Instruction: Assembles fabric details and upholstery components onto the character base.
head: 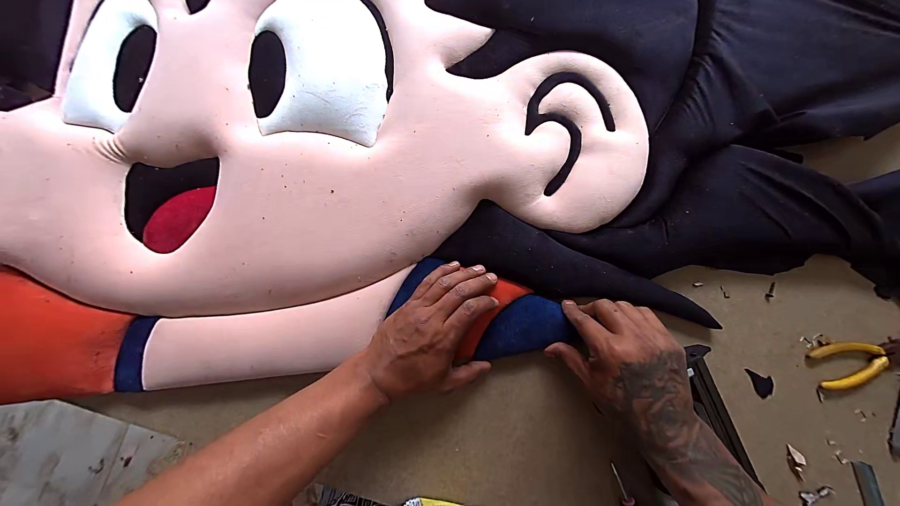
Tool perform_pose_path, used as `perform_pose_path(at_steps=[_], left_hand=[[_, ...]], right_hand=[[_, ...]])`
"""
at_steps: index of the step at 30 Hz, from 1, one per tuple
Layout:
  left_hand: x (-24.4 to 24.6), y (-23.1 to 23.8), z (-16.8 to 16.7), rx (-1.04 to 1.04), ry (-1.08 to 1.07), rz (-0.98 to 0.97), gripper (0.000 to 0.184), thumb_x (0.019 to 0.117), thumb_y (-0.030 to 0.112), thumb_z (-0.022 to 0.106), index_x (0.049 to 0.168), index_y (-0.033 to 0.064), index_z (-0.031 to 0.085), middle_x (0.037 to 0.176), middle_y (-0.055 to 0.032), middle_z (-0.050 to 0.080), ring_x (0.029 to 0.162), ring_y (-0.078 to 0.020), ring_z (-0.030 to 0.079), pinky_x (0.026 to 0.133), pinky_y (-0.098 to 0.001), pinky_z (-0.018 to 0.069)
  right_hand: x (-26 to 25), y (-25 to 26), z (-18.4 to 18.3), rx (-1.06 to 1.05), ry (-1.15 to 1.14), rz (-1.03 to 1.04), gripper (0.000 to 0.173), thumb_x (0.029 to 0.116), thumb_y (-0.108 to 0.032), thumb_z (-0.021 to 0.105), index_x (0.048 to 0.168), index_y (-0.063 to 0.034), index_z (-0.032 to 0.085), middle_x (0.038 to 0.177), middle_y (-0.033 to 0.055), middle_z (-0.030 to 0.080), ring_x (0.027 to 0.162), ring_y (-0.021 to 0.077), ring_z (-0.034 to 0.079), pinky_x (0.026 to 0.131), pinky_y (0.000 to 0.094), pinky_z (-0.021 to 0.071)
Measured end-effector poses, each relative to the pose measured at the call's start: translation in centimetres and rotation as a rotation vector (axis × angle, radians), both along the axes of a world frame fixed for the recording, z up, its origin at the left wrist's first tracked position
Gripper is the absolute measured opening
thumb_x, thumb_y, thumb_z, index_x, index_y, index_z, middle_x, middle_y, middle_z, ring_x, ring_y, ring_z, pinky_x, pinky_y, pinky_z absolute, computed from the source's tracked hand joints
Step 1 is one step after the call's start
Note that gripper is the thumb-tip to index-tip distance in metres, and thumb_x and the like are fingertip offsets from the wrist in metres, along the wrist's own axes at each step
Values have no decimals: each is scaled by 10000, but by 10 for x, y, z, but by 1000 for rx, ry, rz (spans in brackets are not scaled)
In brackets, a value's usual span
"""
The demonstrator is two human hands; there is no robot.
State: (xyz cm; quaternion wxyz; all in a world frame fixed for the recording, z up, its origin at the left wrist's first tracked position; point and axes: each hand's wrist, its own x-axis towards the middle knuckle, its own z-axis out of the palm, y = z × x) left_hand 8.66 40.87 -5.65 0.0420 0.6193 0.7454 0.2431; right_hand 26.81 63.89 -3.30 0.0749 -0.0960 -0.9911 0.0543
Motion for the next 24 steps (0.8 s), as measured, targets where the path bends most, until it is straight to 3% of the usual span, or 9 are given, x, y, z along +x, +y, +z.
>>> perform_pose_path(at_steps=[4,7,9,13,16,17,21,24], left_hand=[[1,1,1,-33,-8,-17,620,827,554,737,1328,199,653,1550,-83,504,1505,-259,380,1278,-483,261],[1,3,4,-99,45,-75,562,902,597,632,1432,416,578,1615,-84,409,1534,-292,301,1272,-542,191],[2,4,5,-120,87,-96,500,955,614,565,1439,492,549,1638,-75,379,1544,-305,275,1266,-561,175],[3,4,3,-94,108,-103,460,962,581,572,1410,478,588,1631,-64,395,1539,-299,288,1263,-562,192],[4,4,3,-94,113,-98,452,962,576,570,1401,470,600,1629,-50,401,1540,-290,291,1266,-560,200],[4,4,3,-102,116,-96,452,965,582,563,1403,475,596,1633,-40,396,1543,-286,286,1268,-558,200],[4,4,1,-104,134,-94,457,961,595,555,1402,479,593,1639,-30,386,1541,-279,290,1262,-551,220],[4,4,0,-101,144,-91,455,957,597,556,1395,482,598,1634,-22,391,1538,-270,297,1261,-545,230]], right_hand=[[-4,1,2,-3,-4,22,523,893,-581,616,1075,-126,798,890,65,727,801,251,678,699,425,533],[-5,0,2,14,-14,6,508,879,-572,638,1074,-131,800,912,59,730,808,249,678,702,423,531],[-4,-3,3,31,-27,-13,496,853,-558,667,1076,-135,800,909,57,730,808,252,682,697,428,535],[3,-3,-4,12,13,-31,544,845,-604,668,1124,-154,789,946,47,731,860,250,686,724,420,550],[20,3,11,-71,65,-71,633,879,-675,619,1266,-188,736,1148,19,738,1093,222,684,951,446,553],[29,5,22,-111,97,-113,618,893,-669,621,1290,-206,724,1199,4,727,1137,208,671,980,447,547],[66,10,38,-136,140,-212,453,929,-603,615,1174,-261,783,1164,-4,741,1075,219,682,867,450,563],[58,-6,23,-93,86,-160,413,935,-585,604,1166,-290,779,1164,-4,739,1087,224,686,899,448,567]])
